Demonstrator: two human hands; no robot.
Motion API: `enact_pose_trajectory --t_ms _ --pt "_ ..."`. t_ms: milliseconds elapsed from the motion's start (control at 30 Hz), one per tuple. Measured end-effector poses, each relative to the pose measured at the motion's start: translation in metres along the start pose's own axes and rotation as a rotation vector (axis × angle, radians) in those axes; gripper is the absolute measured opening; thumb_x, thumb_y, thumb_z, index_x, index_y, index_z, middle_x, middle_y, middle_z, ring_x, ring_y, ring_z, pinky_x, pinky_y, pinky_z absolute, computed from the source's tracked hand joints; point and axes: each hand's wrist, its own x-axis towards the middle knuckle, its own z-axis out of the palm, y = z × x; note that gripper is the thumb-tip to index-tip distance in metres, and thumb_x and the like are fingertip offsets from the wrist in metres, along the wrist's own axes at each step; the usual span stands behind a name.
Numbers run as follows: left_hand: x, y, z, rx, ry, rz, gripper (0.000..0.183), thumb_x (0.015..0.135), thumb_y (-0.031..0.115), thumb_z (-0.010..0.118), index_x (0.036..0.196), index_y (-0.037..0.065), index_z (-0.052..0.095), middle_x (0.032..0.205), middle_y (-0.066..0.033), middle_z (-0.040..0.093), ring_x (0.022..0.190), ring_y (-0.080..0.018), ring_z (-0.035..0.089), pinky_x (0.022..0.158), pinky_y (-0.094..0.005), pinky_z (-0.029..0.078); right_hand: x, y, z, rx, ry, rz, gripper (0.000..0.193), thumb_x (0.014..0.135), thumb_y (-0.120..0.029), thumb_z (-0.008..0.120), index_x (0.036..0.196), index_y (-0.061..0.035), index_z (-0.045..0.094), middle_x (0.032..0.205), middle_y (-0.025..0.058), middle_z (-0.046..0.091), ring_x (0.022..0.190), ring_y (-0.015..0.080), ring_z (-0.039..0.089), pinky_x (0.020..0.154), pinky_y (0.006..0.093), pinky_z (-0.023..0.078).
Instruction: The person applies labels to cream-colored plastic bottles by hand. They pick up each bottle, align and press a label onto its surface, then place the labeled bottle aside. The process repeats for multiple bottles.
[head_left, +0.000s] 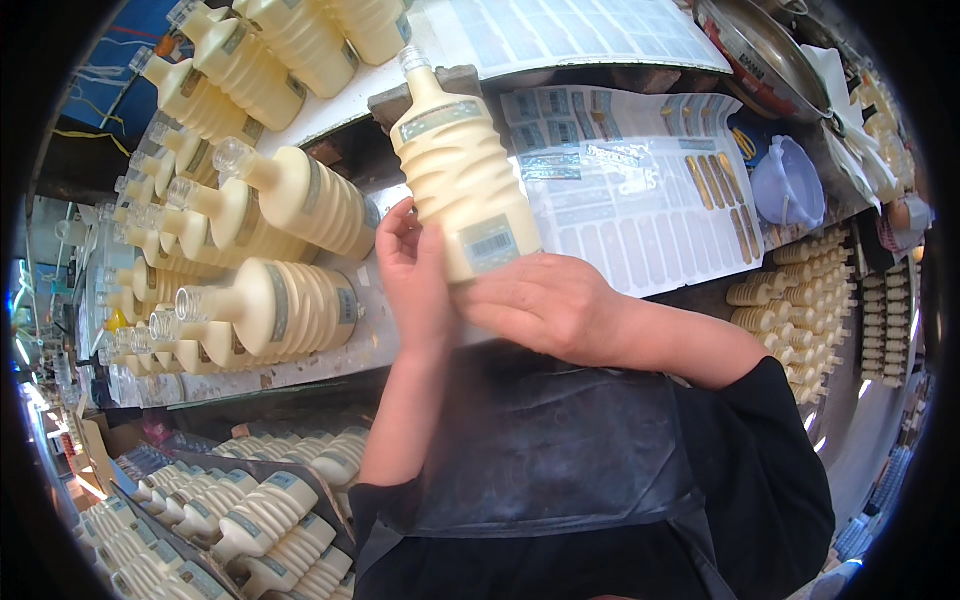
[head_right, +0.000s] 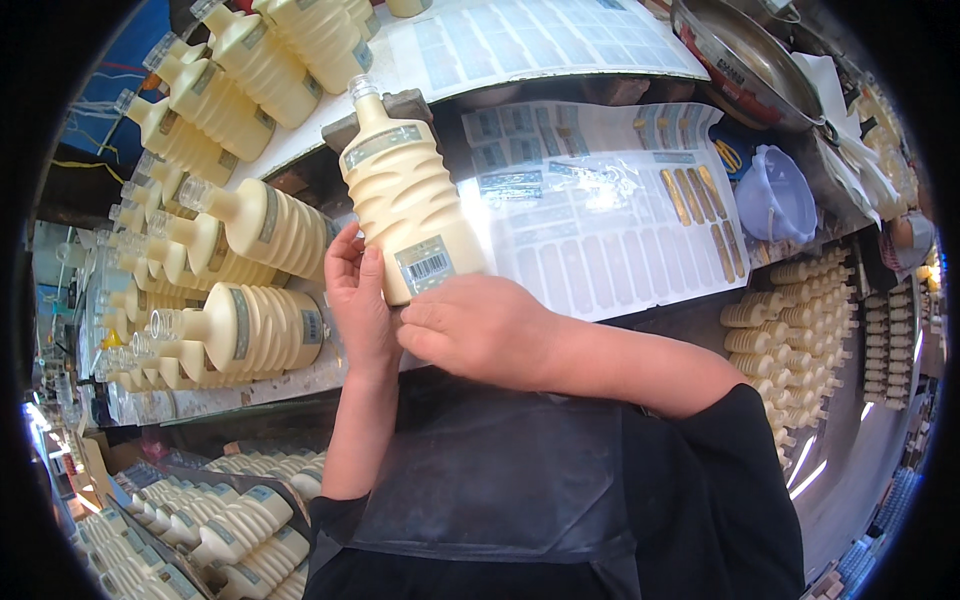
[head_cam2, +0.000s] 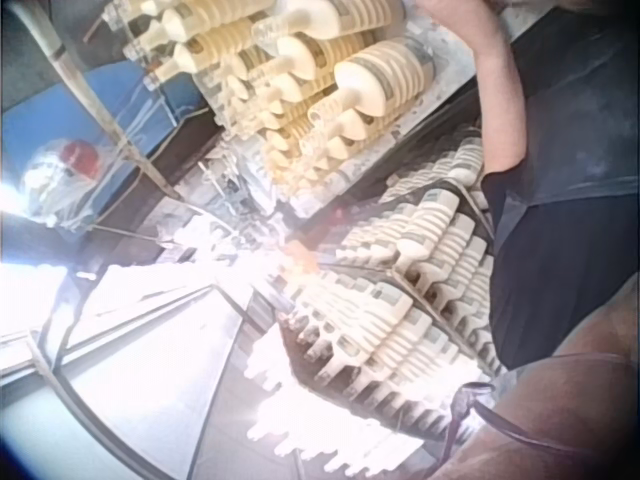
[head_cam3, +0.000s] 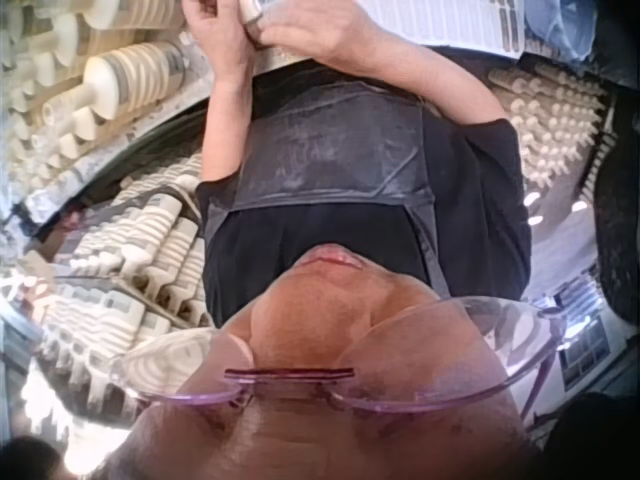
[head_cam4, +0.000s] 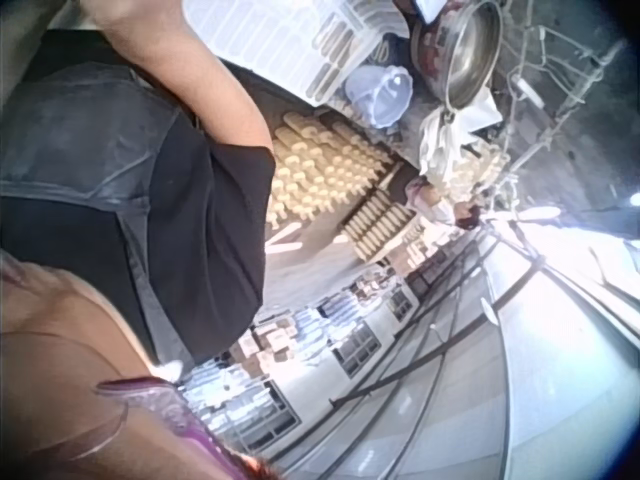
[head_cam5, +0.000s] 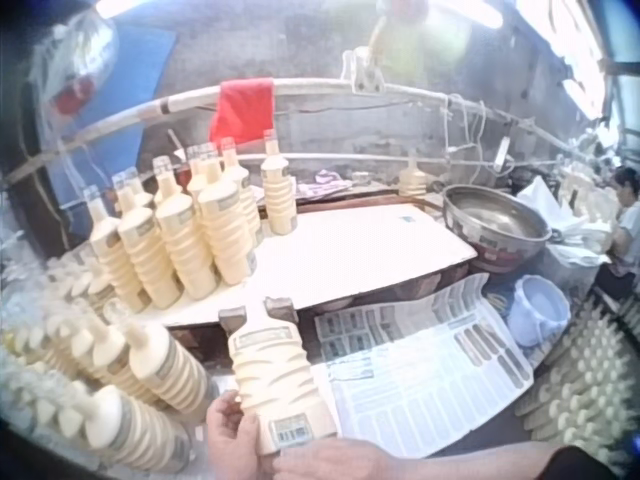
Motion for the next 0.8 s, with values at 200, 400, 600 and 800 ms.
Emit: enact_pose_trajectory --t_ms 200,400,600,800 --pt "0.005 -0.001 -0.011 -0.040 0.020 -0.012 0.027 0.103 0.006 0.056 0.129 0.001 0.058 0.117 -0.0071 0.062 0.107 -0.0130 0.058 0.098 -0.0301 0.049 0.018 -0.001 0.005 -0.219 -0.135 -0.058 0.011 0.076 -0.011 0.065 0.085 -0.0049 0.064 0.084 0.0064 0.062 0.075 0.0213 0.064 0.068 0.0334 0.050" --pt "-0.001 0.003 -0.010 -0.091 0.012 -0.026 0.023 0.105 0.008 0.053 0.125 0.000 0.061 0.121 -0.0091 0.064 0.110 -0.0144 0.059 0.100 -0.0309 0.048 0.015 -0.001 0.000 -0.157 -0.037 0.007 0.014 0.075 -0.011 0.066 0.088 -0.0046 0.065 0.086 0.0071 0.064 0.079 0.0232 0.065 0.070 0.0346 0.052" --pt "-0.001 0.000 -0.009 -0.076 0.015 -0.010 0.023 0.105 0.009 0.053 0.125 0.000 0.060 0.120 -0.0082 0.064 0.111 -0.0139 0.059 0.101 -0.0311 0.047 0.002 -0.008 -0.008 0.038 -0.155 0.189 0.017 0.083 -0.010 0.067 0.100 -0.0087 0.070 0.083 0.0084 0.066 0.078 0.0297 0.069 0.065 0.0413 0.054" --pt "-0.005 -0.002 -0.006 0.067 0.025 0.048 0.029 0.101 0.012 0.060 0.128 0.002 0.057 0.115 -0.0042 0.056 0.109 -0.0129 0.053 0.101 -0.0304 0.043 -0.008 0.029 -0.025 -0.160 0.130 0.471 0.026 0.078 0.005 0.074 0.101 -0.0079 0.072 0.099 0.0092 0.075 0.086 0.0287 0.073 0.075 0.0363 0.058"
